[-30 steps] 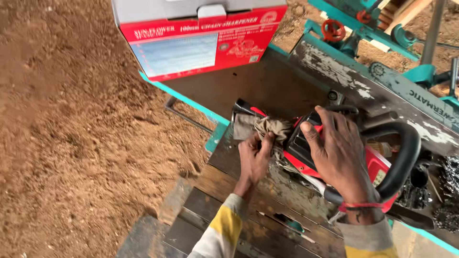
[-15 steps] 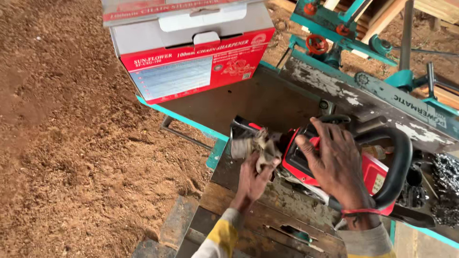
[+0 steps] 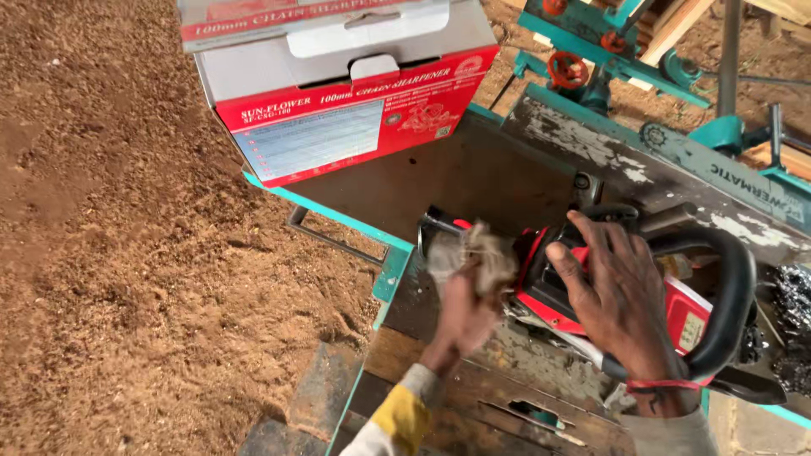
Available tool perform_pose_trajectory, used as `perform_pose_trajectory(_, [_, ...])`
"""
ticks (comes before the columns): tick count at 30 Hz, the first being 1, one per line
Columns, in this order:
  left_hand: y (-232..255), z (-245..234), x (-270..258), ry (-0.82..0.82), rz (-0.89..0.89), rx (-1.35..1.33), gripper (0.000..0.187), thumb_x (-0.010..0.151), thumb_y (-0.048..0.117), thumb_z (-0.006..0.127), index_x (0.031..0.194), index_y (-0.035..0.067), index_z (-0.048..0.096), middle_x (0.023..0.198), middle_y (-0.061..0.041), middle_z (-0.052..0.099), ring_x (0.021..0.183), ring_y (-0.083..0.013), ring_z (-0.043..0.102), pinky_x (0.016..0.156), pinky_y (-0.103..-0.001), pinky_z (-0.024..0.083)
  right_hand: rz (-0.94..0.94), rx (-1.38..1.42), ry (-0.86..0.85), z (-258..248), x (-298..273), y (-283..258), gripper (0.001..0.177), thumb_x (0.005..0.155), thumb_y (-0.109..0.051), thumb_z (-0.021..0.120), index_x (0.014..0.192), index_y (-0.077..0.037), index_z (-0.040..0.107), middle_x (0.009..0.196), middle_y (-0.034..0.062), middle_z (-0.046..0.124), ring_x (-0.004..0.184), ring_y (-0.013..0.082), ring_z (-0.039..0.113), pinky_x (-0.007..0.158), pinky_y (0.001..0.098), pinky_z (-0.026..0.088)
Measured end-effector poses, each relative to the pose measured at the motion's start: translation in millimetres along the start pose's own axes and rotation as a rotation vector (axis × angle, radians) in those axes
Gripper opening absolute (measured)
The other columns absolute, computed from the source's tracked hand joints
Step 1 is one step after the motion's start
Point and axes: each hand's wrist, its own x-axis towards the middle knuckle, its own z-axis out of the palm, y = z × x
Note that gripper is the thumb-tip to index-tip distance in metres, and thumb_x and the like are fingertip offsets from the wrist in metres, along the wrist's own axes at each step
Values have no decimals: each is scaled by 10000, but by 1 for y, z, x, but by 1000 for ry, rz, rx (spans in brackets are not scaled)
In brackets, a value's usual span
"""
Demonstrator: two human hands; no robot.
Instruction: The person wipes the chainsaw bar and body with a cloth, then uses a wrench to loosen and remove the side cover. They continue wiping the exposed engine area and the cover before reattaching it and tightening the bolts.
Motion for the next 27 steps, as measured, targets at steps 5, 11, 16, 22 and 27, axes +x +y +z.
perform_pose_trajectory(5, [-46,15,-11,67,429,-326,363,835,41,478,1166,22,625,1205,-194,670,1122,-327,675,1025,-452,583,-6,-17,20,5,0,0,574,1056,-505,464,1415,-75,591,1223,174,633,1111,406,573,981,528,436])
perform_pose_trajectory(11, [-73,-24,-1,-24,354,687,564,898,314,660,1320,-54,590,1233,-252,659,1144,-368,635,992,-456,522,79,-14,-17,1,-1,-9,593,1040,-530,453,1436,-110,591,1157,135,634,1038,364,574,956,518,458])
perform_pose_trajectory(16, [-78,-43,-6,128,732,877,659,866,366,627,1348,-76,554,1352,-285,630,1296,-411,545,1160,-515,366,30,-35,33,6,0,-5,613,1037,-549,453,1417,-91,598,1162,138,627,1095,373,571,929,527,456])
perform_pose_trajectory(22, [-49,-34,70,57,664,1172,409,958,305,532,1258,47,636,1370,-254,623,1358,-435,483,1176,-555,328,5,-18,40,4,-3,-4,623,1046,-558,448,1422,-81,589,1167,146,613,1127,384,566,963,514,462])
perform_pose_trajectory(27, [-15,-39,74,76,491,1092,369,913,306,588,1226,127,666,1334,-205,614,1478,-391,385,1269,-527,234,65,-11,52,-1,1,-9,507,1033,-487,503,1368,-131,636,1131,114,646,1051,354,595,911,497,467])
